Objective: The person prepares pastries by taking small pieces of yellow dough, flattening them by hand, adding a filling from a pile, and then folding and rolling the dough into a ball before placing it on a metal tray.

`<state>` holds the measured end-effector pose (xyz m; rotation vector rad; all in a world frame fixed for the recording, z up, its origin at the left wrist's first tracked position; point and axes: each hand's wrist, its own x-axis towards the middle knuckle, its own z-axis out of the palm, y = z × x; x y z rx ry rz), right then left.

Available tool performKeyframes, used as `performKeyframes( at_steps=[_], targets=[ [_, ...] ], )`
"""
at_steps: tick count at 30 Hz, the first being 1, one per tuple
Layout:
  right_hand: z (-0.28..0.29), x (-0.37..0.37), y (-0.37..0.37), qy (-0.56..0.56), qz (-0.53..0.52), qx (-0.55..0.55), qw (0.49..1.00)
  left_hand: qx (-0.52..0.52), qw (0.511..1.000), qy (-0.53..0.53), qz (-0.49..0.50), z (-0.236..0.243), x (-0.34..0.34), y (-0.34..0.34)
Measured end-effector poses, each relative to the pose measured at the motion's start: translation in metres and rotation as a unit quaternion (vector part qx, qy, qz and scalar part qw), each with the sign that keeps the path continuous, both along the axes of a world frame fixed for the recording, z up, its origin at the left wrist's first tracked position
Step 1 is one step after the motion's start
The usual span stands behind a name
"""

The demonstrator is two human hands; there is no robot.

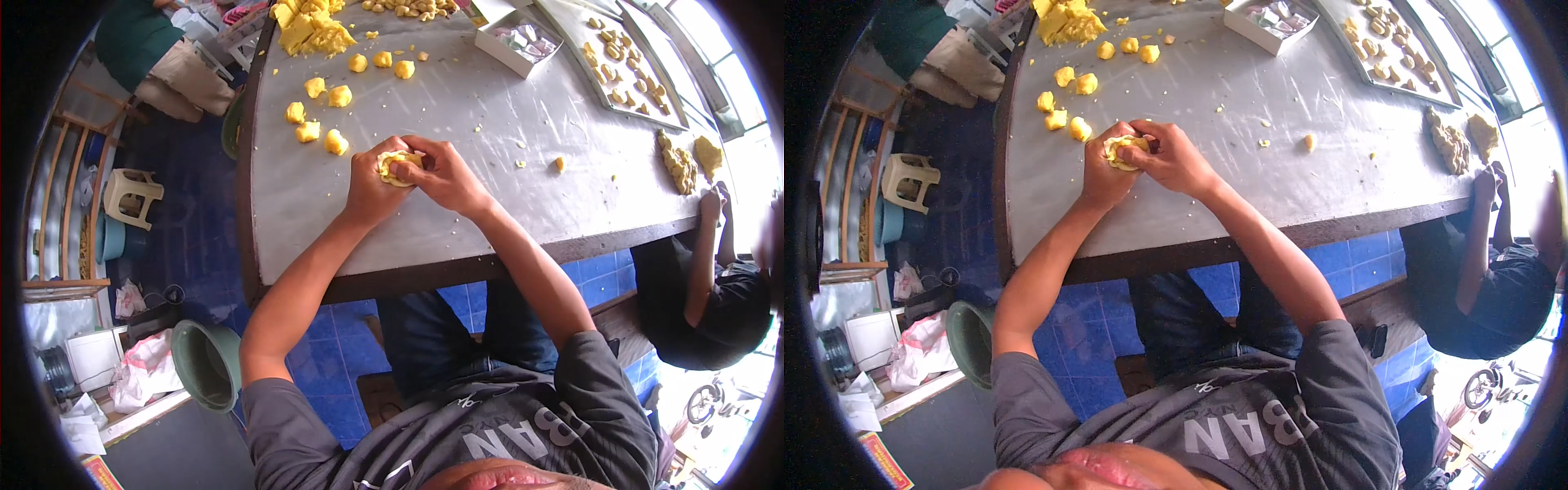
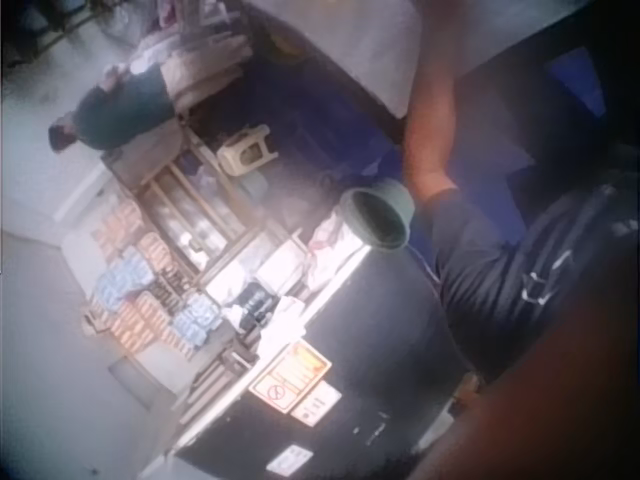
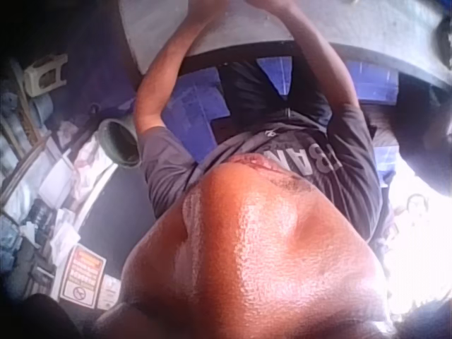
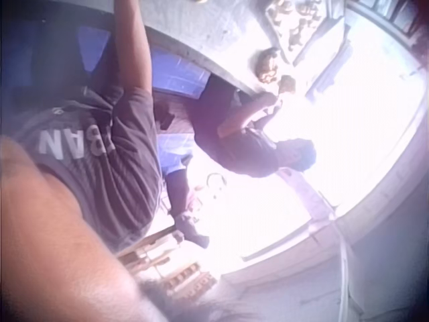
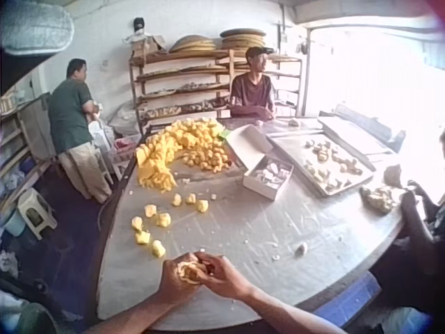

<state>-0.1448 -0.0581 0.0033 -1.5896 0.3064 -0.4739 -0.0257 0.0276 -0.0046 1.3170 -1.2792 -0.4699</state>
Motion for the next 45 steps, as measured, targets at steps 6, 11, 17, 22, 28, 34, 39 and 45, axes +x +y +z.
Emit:
performKeyframes(
  at_steps=[6, 11, 17, 22, 28, 34, 39, 45],
  targets=[
    [0.002, -0.010, -0.005, -0.031, -0.034, 0.128, 0.991, -0.030, 0.998, -0.015, 0.044, 0.009, 0.000, 0.000],
    [0.004, -0.003, 0.002, -0.020, -0.013, 0.142, 0.990, -0.026, 0.999, 0.017, 0.027, 0.001, 0.004, 0.002],
    [0.012, -0.006, 0.007, -0.020, -0.004, 0.076, 0.997, -0.022, 1.000, 0.007, 0.020, 0.004, 0.001, 0.003],
    [0.008, -0.003, 0.004, 0.009, 0.021, 0.060, 0.998, -0.020, 0.999, -0.018, 0.018, -0.003, 0.003, 0.002],
    [0.005, -0.006, 0.003, -0.039, 0.001, 0.095, 0.995, -0.031, 0.999, 0.015, 0.009, -0.002, 0.003, -0.001],
    [-0.001, -0.007, -0.005, -0.028, 0.004, 0.041, 0.999, 0.002, 0.999, 0.032, -0.038, 0.000, 0.003, 0.000],
    [-0.005, -0.005, -0.006, -0.019, 0.010, 0.061, 0.998, 0.014, 0.999, -0.002, -0.046, 0.009, 0.000, 0.003],
    [0.004, -0.005, -0.003, 0.047, -0.035, 0.017, 0.998, 0.017, 0.999, -0.039, -0.025, 0.000, 0.007, 0.001]
  ],
)
